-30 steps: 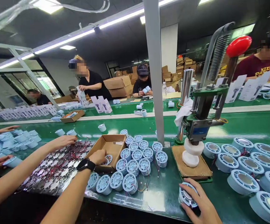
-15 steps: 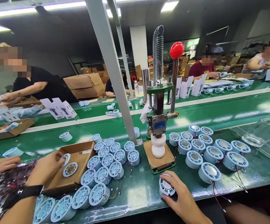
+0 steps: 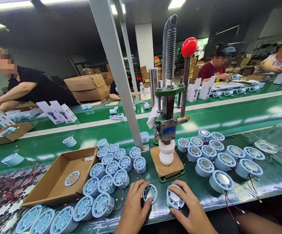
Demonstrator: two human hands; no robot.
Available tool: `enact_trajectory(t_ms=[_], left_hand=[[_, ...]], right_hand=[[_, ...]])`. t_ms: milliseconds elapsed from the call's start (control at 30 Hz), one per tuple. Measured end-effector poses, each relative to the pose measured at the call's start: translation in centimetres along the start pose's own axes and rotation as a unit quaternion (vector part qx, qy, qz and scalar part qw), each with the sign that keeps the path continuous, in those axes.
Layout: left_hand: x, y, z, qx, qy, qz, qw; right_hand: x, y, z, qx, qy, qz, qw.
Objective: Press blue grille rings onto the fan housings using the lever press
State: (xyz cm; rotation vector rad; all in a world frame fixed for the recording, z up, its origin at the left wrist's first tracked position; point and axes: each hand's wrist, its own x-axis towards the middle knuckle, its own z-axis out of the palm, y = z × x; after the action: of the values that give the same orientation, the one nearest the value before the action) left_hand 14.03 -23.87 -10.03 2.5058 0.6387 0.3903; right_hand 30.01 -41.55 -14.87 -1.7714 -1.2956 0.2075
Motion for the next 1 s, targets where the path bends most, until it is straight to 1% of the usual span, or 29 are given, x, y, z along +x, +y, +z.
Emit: enact_trajectory(t_ms=[67,133,200,267,333,400,433,500,567,633,767,833,933,1000], left_hand=[[-0.6,-0.2,0.1,-0.012,-0.006,-0.010,1.000],[-0.8,0.3,0.6,-0.032,0.010,-0.042,0.999],[-0.7,1.3,0.9,-0.094,0.046,-0.098,0.990],[-0.4,2.6,0.7,-0.160,0.067,-0.128,0.976],[-0.2,4.1,0.4,-0.174,0.054,-0.106,0.978],[0.0,5.1,0.2,-0.140,0.036,-0.071,0.987],[0.1,5.4,0.2,-0.123,0.033,-0.066,0.990],[0.2,5.6,0.6,-0.108,0.036,-0.080,0.990],[0.2,5.3,1.0,-0.109,0.039,-0.105,0.988],[0.2,4.9,1.4,-0.119,0.048,-0.117,0.985],[-0.2,4.7,2.1,-0.135,0.074,-0.112,0.982],[-0.5,4.7,2.9,-0.140,0.093,-0.112,0.979],[-1.1,4.3,5.2,-0.147,0.132,-0.106,0.975],[-1.4,3.8,6.5,-0.153,0.147,-0.097,0.972]], right_hand=[[-0.1,-0.1,0.3,-0.011,0.018,-0.006,1.000],[0.1,-0.5,1.0,-0.021,0.051,-0.005,0.998],[0.6,-1.2,2.0,-0.022,0.080,-0.007,0.997],[1.2,-1.9,3.1,-0.010,0.099,-0.017,0.995],[1.8,-2.5,4.0,0.015,0.112,-0.031,0.993],[2.2,-2.7,4.7,0.040,0.122,-0.035,0.991],[2.3,-2.8,4.9,0.049,0.123,-0.035,0.991],[2.2,-2.7,5.1,0.057,0.121,-0.025,0.991],[2.0,-2.6,5.1,0.062,0.116,-0.006,0.991],[1.9,-2.6,5.0,0.066,0.109,0.012,0.992],[1.9,-2.4,5.2,0.061,0.107,0.026,0.992],[1.9,-2.2,5.6,0.049,0.100,0.023,0.994],[1.6,-2.0,5.5,-0.009,0.060,-0.005,0.998],[1.8,-2.2,4.0,-0.072,-0.006,-0.018,0.997]])
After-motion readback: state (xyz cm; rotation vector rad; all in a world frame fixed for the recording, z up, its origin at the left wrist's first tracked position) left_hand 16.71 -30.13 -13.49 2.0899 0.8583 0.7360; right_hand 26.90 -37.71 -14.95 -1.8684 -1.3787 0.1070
